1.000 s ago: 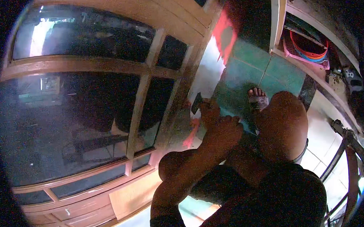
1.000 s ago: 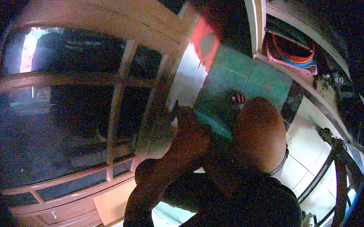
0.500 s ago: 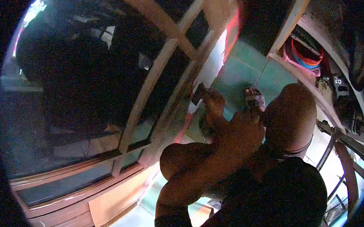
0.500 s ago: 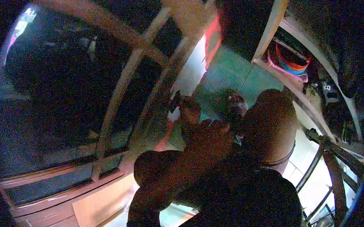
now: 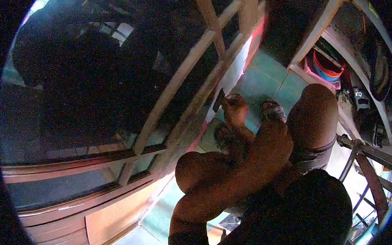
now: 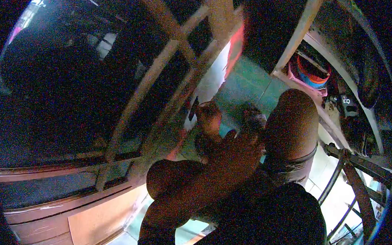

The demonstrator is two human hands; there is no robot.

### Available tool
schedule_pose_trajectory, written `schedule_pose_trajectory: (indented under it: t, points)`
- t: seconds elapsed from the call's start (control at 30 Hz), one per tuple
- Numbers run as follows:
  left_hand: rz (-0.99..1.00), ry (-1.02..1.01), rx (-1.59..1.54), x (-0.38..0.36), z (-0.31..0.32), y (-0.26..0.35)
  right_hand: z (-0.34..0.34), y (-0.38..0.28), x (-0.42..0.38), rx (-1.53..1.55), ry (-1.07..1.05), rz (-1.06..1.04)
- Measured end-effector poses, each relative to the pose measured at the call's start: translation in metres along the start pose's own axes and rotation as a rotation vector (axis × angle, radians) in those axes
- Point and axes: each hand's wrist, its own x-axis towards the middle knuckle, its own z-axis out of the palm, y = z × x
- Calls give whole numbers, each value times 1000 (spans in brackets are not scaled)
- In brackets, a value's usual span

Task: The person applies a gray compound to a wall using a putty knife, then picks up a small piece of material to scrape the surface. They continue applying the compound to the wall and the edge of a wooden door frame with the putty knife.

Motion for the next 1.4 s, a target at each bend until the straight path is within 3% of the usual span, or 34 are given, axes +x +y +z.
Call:
schedule_pose_trajectory:
  t: [0.1,0.13,0.2,0.23,0.27,0.33,0.37,0.43,0.57,0.63,0.77,0.83,0.87,0.93,1.07,1.13,1.27,1.33,1.4]
  points:
    - [-5,54,-25,-9,4,-5,-14,-54,-3,103,-21,119]
    - [8,87,-47,-12,4,-7,-5,-44,-5,113,-35,110]
    - [-18,44,-26,-12,5,-5,8,-10,-7,479,29,218]
    - [-30,7,-13,-12,5,-3,0,-3,-4,236,-128,224]
    - [-44,-38,-3,-10,7,-1,-5,2,-3,251,-150,213]
    - [-69,-105,3,-7,7,3,-13,-10,0,566,-210,314]
    - [-78,-129,1,-5,8,4,-10,-16,0,573,-223,308]
    - [-95,-164,-8,-4,7,8,-7,-25,-3,575,-22,167]
    - [-128,-159,123,-5,-17,7,2,1,1,572,5,276]
    - [-128,-154,203,-3,-23,10,5,34,5,414,-95,123]
    - [-113,-136,41,-4,4,5,6,1,1,365,-62,285]
    - [-79,-99,-130,-4,4,-1,18,-3,-7,303,102,-18]
    - [-71,-103,-135,-5,3,1,21,-8,-8,299,111,-15]
    - [-93,-158,4,-4,1,4,23,-29,-4,149,111,193]
    - [-63,-49,23,-5,-9,-1,26,-40,-4,185,115,252]
    - [-71,-271,-51,-2,-11,-4,22,-55,-4,335,56,339]
    - [-59,-246,-4,-3,-9,-4,27,-43,-2,416,16,395]
    - [-88,-142,-97,-4,-13,-4,25,-37,-1,442,-35,254]
    - [-78,-176,-84,-3,-25,-3,22,-41,0,458,-38,311]
